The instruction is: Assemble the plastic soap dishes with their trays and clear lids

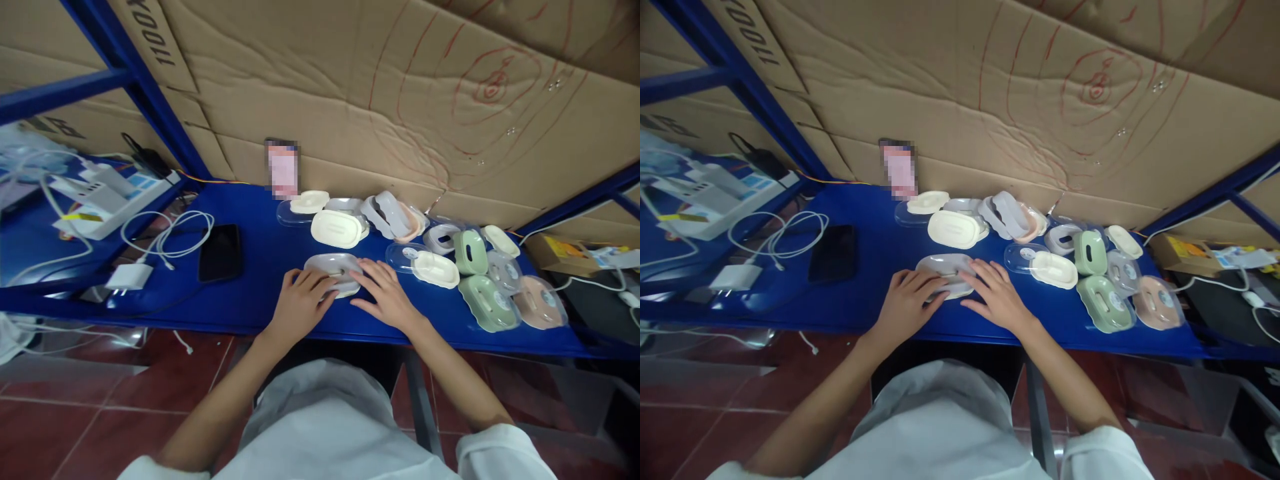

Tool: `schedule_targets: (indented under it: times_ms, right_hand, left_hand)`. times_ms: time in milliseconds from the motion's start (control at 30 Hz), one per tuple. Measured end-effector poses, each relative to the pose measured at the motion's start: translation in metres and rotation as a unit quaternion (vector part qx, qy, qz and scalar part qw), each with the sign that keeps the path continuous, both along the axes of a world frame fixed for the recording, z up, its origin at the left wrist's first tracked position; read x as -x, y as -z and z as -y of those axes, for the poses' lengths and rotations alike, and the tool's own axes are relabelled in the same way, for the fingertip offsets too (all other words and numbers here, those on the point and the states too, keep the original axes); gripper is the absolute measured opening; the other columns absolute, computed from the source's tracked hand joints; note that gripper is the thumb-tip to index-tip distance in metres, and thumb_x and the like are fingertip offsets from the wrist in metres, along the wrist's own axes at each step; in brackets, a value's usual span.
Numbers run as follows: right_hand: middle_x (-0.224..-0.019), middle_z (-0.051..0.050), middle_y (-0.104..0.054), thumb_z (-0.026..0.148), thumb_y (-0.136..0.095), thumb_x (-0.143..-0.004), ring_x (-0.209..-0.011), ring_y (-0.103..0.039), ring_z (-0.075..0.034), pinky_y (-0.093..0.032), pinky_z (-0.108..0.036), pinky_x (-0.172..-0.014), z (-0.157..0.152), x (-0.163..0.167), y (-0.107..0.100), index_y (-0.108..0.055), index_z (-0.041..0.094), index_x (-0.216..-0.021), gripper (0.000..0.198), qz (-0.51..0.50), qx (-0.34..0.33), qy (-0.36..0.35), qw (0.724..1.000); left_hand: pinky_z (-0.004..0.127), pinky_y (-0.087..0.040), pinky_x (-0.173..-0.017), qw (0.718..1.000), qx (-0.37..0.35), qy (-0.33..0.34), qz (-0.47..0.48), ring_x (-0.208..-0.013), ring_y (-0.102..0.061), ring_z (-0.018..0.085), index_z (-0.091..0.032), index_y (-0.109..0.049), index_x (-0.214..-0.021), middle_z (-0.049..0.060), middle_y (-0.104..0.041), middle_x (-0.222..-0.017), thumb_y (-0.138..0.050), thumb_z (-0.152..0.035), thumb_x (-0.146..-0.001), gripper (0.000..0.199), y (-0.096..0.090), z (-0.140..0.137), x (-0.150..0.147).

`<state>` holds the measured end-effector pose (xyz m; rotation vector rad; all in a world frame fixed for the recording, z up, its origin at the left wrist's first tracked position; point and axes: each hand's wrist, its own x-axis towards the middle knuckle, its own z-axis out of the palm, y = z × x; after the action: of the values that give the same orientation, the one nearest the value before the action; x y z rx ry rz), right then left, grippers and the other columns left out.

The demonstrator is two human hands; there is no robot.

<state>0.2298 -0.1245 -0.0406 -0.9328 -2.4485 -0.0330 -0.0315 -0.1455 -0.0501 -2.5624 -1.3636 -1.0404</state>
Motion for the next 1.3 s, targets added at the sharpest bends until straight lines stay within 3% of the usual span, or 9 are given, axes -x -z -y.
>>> schedule_targets:
  times_ms: [100, 200, 500, 600, 733, 833, 933, 1133, 1300]
  right_hand:
    - [-0.157, -0.012, -0.06, 0.038, -0.056, -0.111, -0.153, -0.05, -0.028, -0.042, -0.053, -0.126, -0.004, 0.002, 0.006, -0.062, 0.022, -0.148, 0.041, 0.046, 0.038, -0.013, 0.998]
    - [-0.153, -0.01, -0.065, 0.031, -0.054, -0.112, -0.15, -0.054, -0.026, -0.044, -0.049, -0.124, -0.003, 0.008, 0.009, -0.068, 0.023, -0.141, 0.034, 0.047, 0.028, -0.017, 0.998]
    - [-0.152, -0.009, -0.066, 0.032, -0.051, -0.113, -0.146, -0.057, -0.024, -0.047, -0.048, -0.121, -0.015, 0.012, 0.0, -0.067, 0.025, -0.144, 0.036, 0.049, 0.041, -0.055, 0.996]
    - [-0.153, -0.01, -0.064, 0.022, -0.045, -0.112, -0.147, -0.056, -0.025, -0.044, -0.051, -0.123, -0.041, 0.01, -0.013, -0.063, 0.023, -0.15, 0.042, 0.052, 0.02, 0.001, 0.998]
    - [-0.156, -0.018, -0.06, 0.015, -0.047, -0.106, -0.151, -0.049, -0.034, -0.033, -0.062, -0.127, -0.087, 0.017, -0.027, -0.066, 0.016, -0.144, 0.042, 0.092, -0.057, 0.119, 0.987]
    - [-0.162, -0.022, -0.052, 0.012, -0.048, -0.102, -0.154, -0.042, -0.039, -0.028, -0.068, -0.127, -0.115, 0.024, -0.029, -0.066, 0.01, -0.139, 0.041, 0.11, -0.091, 0.196, 0.97]
    - [-0.163, -0.022, -0.05, 0.008, -0.046, -0.1, -0.153, -0.041, -0.038, -0.026, -0.069, -0.127, -0.13, 0.025, -0.025, -0.066, 0.01, -0.139, 0.044, 0.104, -0.092, 0.226, 0.964]
    - [-0.143, -0.02, -0.066, 0.023, -0.054, -0.102, -0.142, -0.052, -0.038, -0.023, -0.07, -0.123, -0.133, 0.012, -0.031, -0.075, 0.016, -0.116, 0.026, 0.008, -0.12, 0.271, 0.955]
    - [-0.122, -0.013, -0.076, 0.028, -0.055, -0.105, -0.132, -0.063, -0.034, -0.027, -0.063, -0.121, -0.097, -0.003, -0.031, -0.071, 0.022, -0.104, 0.018, -0.059, -0.157, 0.241, 0.956]
  left_hand:
    - [0.048, -0.043, -0.1, 0.999, 0.015, 0.012, -0.041, -0.109, -0.072, 0.027, -0.024, -0.073, -0.128, 0.007, -0.078, -0.12, -0.069, -0.025, -0.103, 0.026, 0.0, 0.003, 0.0]
    - [0.048, -0.044, -0.102, 0.999, 0.027, 0.012, -0.042, -0.112, -0.071, 0.027, -0.025, -0.073, -0.131, 0.008, -0.077, -0.126, -0.067, -0.024, -0.104, 0.027, 0.005, 0.009, 0.007]
    - [0.047, -0.045, -0.103, 0.999, 0.036, 0.02, -0.015, -0.115, -0.07, 0.026, -0.024, -0.072, -0.132, 0.009, -0.076, -0.129, -0.058, -0.022, -0.108, 0.027, 0.017, 0.02, 0.025]
    - [0.047, -0.044, -0.105, 0.998, 0.058, 0.023, 0.001, -0.119, -0.069, 0.026, -0.026, -0.071, -0.133, 0.009, -0.074, -0.132, -0.058, -0.023, -0.108, 0.028, 0.016, 0.02, 0.026]
    - [0.047, -0.042, -0.105, 0.998, 0.068, 0.02, -0.001, -0.122, -0.068, 0.027, -0.025, -0.069, -0.134, 0.009, -0.073, -0.134, -0.057, -0.023, -0.109, 0.028, 0.014, 0.023, 0.026]
    - [0.047, -0.042, -0.105, 0.998, 0.069, 0.016, -0.004, -0.123, -0.067, 0.027, -0.025, -0.069, -0.134, 0.009, -0.073, -0.134, -0.057, -0.022, -0.109, 0.028, 0.012, 0.024, 0.026]
    - [0.046, -0.042, -0.105, 0.997, 0.071, 0.018, 0.001, -0.124, -0.066, 0.026, -0.025, -0.069, -0.134, 0.008, -0.073, -0.133, -0.057, -0.021, -0.109, 0.028, 0.012, 0.024, 0.025]
    - [0.047, -0.043, -0.106, 0.997, 0.065, 0.03, 0.004, -0.117, -0.069, 0.025, -0.025, -0.07, -0.132, 0.008, -0.074, -0.133, -0.058, -0.02, -0.108, 0.027, 0.013, 0.025, 0.027]
    - [0.044, -0.044, -0.108, 0.992, 0.072, 0.101, 0.024, -0.121, -0.069, 0.022, -0.026, -0.072, -0.124, 0.007, -0.075, -0.131, -0.061, -0.02, -0.108, 0.021, 0.014, 0.026, 0.03]
